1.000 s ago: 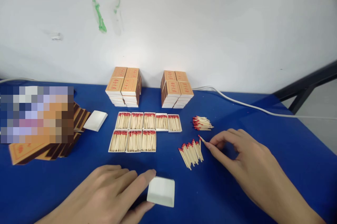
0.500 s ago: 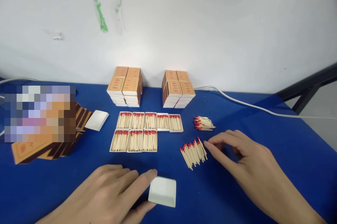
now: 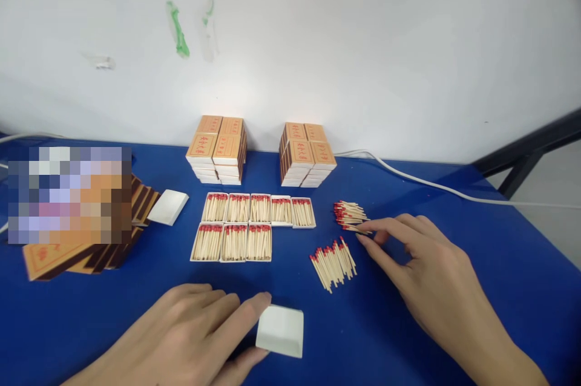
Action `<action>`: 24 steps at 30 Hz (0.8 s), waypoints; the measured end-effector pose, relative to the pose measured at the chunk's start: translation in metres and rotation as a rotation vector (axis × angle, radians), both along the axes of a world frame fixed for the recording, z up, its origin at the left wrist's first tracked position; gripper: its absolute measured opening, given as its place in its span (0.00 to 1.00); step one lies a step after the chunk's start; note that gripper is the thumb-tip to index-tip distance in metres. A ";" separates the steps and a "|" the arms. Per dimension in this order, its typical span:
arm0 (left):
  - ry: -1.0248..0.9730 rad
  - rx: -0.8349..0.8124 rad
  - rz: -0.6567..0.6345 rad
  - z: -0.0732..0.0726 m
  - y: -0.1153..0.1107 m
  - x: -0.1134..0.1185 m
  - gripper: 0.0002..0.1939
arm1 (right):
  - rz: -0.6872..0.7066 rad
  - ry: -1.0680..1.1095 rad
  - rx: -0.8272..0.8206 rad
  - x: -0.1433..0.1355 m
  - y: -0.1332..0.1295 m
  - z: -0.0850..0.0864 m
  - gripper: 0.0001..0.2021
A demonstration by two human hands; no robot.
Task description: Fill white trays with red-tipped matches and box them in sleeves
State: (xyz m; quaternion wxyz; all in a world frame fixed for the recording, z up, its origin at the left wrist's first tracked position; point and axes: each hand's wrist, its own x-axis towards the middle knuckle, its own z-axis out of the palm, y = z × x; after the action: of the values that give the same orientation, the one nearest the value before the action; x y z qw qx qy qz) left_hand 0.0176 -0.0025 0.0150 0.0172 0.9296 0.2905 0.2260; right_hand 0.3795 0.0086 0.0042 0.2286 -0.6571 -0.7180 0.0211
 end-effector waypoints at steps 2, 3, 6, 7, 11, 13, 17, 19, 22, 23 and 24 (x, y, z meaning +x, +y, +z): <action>-0.004 -0.001 -0.001 -0.001 0.000 0.000 0.21 | -0.003 -0.003 0.008 0.000 0.000 -0.001 0.26; -0.009 0.000 -0.003 -0.002 0.001 0.000 0.21 | 0.000 -0.006 0.009 0.001 0.000 -0.001 0.27; -0.015 -0.001 0.002 -0.003 0.001 -0.001 0.21 | 0.009 -0.004 0.003 0.001 0.000 -0.001 0.29; -0.021 0.001 0.003 -0.002 0.001 -0.001 0.21 | 0.008 -0.002 -0.001 0.001 0.000 -0.001 0.30; -0.023 -0.007 -0.006 -0.002 0.001 -0.001 0.20 | -0.001 0.004 -0.035 0.000 -0.001 0.002 0.31; -0.014 -0.014 -0.005 -0.002 0.001 -0.001 0.20 | -0.004 0.021 -0.056 0.000 -0.003 0.004 0.30; -0.015 -0.009 -0.008 -0.002 0.000 -0.001 0.20 | -0.007 0.063 -0.111 0.000 -0.007 0.006 0.27; -0.011 -0.013 -0.009 -0.002 0.001 0.000 0.20 | -0.005 0.081 -0.129 -0.001 -0.008 0.008 0.24; -0.013 -0.023 -0.010 -0.001 0.001 0.000 0.20 | 0.012 0.138 -0.161 -0.005 -0.008 0.014 0.22; -0.013 -0.029 -0.013 -0.001 0.001 -0.001 0.20 | 0.020 0.166 -0.183 -0.007 -0.009 0.016 0.22; -0.015 -0.027 -0.014 -0.001 0.001 -0.001 0.20 | 0.029 0.196 -0.209 -0.008 -0.009 0.018 0.21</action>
State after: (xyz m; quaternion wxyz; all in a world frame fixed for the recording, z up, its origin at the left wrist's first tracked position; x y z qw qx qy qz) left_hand 0.0167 -0.0017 0.0142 0.0335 0.9296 0.2867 0.2291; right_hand 0.3714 -0.0002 0.0222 0.2276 -0.6617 -0.6955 0.1630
